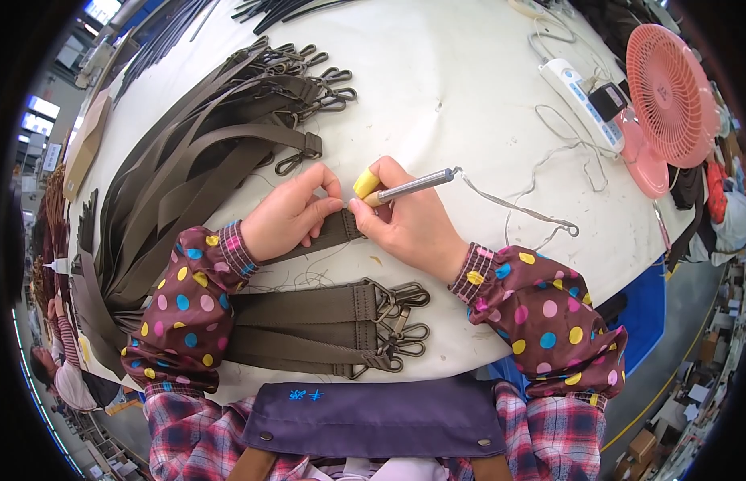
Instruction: Finishing leather straps by burning or trimming excess threads with a specialized tool.
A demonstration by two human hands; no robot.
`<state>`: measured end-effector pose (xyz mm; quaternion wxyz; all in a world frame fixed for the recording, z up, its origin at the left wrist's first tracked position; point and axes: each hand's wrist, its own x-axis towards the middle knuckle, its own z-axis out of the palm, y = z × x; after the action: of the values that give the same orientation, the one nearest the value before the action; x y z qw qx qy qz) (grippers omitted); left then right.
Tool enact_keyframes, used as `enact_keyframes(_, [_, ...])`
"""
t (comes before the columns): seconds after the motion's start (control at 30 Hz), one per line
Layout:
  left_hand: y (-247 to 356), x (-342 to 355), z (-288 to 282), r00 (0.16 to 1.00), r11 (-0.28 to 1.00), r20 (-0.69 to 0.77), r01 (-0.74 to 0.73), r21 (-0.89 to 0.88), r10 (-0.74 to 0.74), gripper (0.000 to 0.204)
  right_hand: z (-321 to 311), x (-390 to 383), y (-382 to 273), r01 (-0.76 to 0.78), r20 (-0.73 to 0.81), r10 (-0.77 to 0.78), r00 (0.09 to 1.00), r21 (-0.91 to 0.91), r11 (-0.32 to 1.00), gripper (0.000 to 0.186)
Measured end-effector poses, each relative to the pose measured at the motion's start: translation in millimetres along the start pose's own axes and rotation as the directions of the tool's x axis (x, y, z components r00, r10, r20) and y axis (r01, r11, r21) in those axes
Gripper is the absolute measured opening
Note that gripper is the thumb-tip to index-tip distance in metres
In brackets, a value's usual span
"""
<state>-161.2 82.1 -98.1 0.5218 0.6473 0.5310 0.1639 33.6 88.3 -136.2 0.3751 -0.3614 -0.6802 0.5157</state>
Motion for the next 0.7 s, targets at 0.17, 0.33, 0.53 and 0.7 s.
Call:
enact_keyframes(0.17, [-1.7,0.8,1.6,1.000,1.000,0.004,-0.002,0.008,0.002,0.011,0.9,-0.9,1.3,-0.005,-0.008,0.004,1.000,-0.035,0.999,0.018])
enact_keyframes(0.33, [-1.3,0.3,0.5,1.000,1.000,0.012,-0.003,0.002,0.003,0.011,1.3,-0.5,0.3,-0.004,-0.006,0.003,1.000,-0.033,0.999,0.018])
enact_keyframes(0.53, [0.7,3.3,0.6,0.998,0.997,-0.032,0.052,-0.054,-0.054,0.014,-1.3,-2.2,1.9,0.005,-0.093,-0.002,0.996,0.025,1.000,0.016])
enact_keyframes(0.7, [0.5,13.4,3.0,0.978,0.937,-0.037,-0.185,0.296,0.205,0.015,-2.8,-3.2,0.2,0.035,-0.202,0.001,0.979,0.176,0.984,0.015])
